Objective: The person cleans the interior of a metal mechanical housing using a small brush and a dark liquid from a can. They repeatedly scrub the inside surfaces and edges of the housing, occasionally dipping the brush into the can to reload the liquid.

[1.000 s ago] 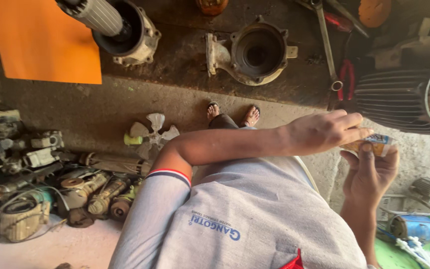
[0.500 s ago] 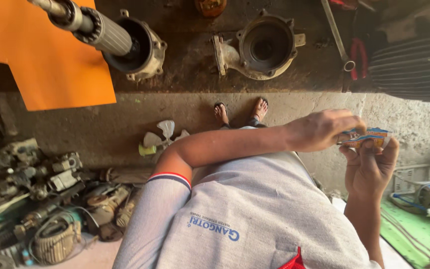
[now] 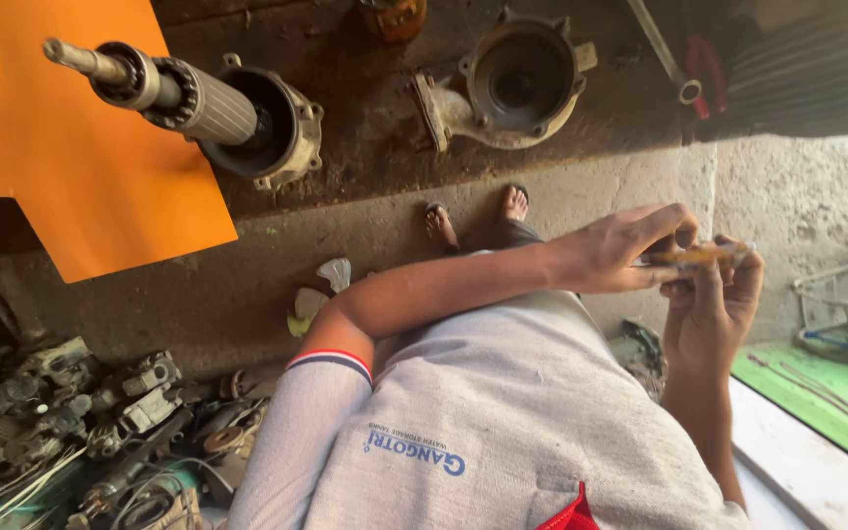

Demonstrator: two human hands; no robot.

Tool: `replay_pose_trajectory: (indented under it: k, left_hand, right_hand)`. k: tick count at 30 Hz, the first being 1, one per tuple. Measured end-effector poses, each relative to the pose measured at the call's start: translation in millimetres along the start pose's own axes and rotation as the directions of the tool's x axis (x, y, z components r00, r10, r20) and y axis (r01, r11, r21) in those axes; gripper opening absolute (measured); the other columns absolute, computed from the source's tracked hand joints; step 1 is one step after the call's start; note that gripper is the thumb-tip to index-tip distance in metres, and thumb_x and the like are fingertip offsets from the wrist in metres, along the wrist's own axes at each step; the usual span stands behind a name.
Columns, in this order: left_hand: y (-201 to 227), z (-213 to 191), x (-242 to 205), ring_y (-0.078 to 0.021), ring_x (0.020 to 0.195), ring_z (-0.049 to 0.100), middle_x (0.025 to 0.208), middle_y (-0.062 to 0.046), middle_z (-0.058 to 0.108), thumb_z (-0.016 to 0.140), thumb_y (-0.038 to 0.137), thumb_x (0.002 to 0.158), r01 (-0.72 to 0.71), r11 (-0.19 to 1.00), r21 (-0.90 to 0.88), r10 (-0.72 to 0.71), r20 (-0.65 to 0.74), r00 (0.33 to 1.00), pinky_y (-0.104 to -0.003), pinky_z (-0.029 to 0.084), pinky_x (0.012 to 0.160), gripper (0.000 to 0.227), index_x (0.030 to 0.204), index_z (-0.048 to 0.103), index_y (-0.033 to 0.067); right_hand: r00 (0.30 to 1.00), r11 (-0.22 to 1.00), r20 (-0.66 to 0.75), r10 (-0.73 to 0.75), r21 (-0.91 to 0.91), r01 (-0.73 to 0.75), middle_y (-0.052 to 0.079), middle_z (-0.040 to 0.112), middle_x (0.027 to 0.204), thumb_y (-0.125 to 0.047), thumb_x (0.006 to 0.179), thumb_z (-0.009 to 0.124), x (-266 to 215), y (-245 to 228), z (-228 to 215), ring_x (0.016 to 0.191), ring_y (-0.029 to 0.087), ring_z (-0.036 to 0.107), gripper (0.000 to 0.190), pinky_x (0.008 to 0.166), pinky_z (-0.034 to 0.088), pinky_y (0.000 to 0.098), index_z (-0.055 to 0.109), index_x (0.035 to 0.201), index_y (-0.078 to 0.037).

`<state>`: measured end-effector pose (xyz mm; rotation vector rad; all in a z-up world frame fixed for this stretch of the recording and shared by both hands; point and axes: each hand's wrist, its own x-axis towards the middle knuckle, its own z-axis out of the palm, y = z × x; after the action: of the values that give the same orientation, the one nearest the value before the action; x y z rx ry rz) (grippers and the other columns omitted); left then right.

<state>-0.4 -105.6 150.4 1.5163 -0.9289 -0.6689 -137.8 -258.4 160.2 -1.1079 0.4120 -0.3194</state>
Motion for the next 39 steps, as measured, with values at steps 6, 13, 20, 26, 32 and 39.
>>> replay_pose_trajectory:
  k: [6, 13, 20, 26, 32, 39]
  left_hand:
    - [5, -11, -2, -0.0158, 0.106, 0.075, 0.115, -0.004, 0.073, 0.075, 0.015, 0.096, -0.169, 0.986, 0.018, 0.168, -0.212, 0.963, -0.026, 0.062, 0.092, 0.034, 0.124, 0.056, 0.0117]
    - [5, -23, -9, -0.019, 0.096, 0.077, 0.105, -0.008, 0.078, 0.078, 0.028, 0.093, -0.074, 0.884, -0.462, 0.105, 0.04, 0.994, -0.032, 0.065, 0.088, 0.03, 0.114, 0.078, 0.0075]
    - [9, -18, -9, -0.0097, 0.076, 0.067, 0.081, -0.003, 0.072, 0.085, 0.046, 0.08, 0.131, 0.869, -0.477, -0.044, 0.19, 0.981, -0.027, 0.054, 0.069, 0.044, 0.077, 0.064, 0.0075]
    - [-7, -12, -3, -0.0128, 0.084, 0.065, 0.083, 0.001, 0.066, 0.07, 0.056, 0.093, 0.14, 0.85, -0.508, 0.029, 0.31, 0.95, -0.028, 0.051, 0.073, 0.047, 0.092, 0.071, 0.0089]
    - [1, -18, -5, -0.0117, 0.083, 0.073, 0.086, -0.003, 0.071, 0.061, 0.058, 0.097, 0.098, 0.936, -0.337, 0.0, 0.279, 0.96, -0.032, 0.06, 0.075, 0.05, 0.112, 0.07, 0.0111]
    - [12, -40, -6, -0.0158, 0.091, 0.077, 0.105, -0.004, 0.074, 0.071, 0.023, 0.097, -0.272, 0.947, -0.172, 0.294, 0.126, 0.947, -0.033, 0.065, 0.082, 0.033, 0.126, 0.058, 0.0119]
  right_hand:
    - [0.995, 0.995, -0.071, -0.07, -0.075, 0.065, 0.009, 0.063, 0.111, -0.002, 0.122, 0.054, -4, 1, 8, 0.085, 0.013, 0.07, 0.011, 0.068, 0.057, 0.0224, 0.049, 0.13, -0.007]
    - [1.0, 1.0, -0.011, -0.023, -0.012, 0.023, 0.012, 0.066, 0.119, -0.003, 0.118, 0.053, -13, -3, 4, 0.09, 0.014, 0.07, 0.022, 0.069, 0.057, 0.0222, 0.049, 0.139, -0.005]
    - [0.992, 0.984, 0.12, 0.041, 0.165, -0.061, 0.016, 0.064, 0.127, -0.011, 0.116, 0.058, -12, 4, 10, 0.107, 0.018, 0.067, 0.036, 0.091, 0.057, 0.0274, 0.047, 0.149, -0.001]
    - [0.987, 0.982, 0.16, 0.016, 0.183, -0.046, 0.014, 0.063, 0.131, -0.016, 0.112, 0.065, -7, 1, 13, 0.113, 0.02, 0.066, 0.04, 0.089, 0.058, 0.0311, 0.048, 0.146, -0.005]
    - [0.988, 0.993, 0.153, -0.003, 0.119, -0.015, 0.012, 0.064, 0.129, -0.016, 0.11, 0.067, -2, -3, 20, 0.114, 0.019, 0.067, 0.038, 0.094, 0.059, 0.0319, 0.05, 0.143, -0.006]
    - [0.996, 0.987, 0.026, -0.086, -0.131, 0.088, 0.007, 0.068, 0.119, -0.006, 0.113, 0.069, 6, 0, 11, 0.097, 0.009, 0.065, 0.026, 0.076, 0.051, 0.0189, 0.056, 0.136, -0.006]
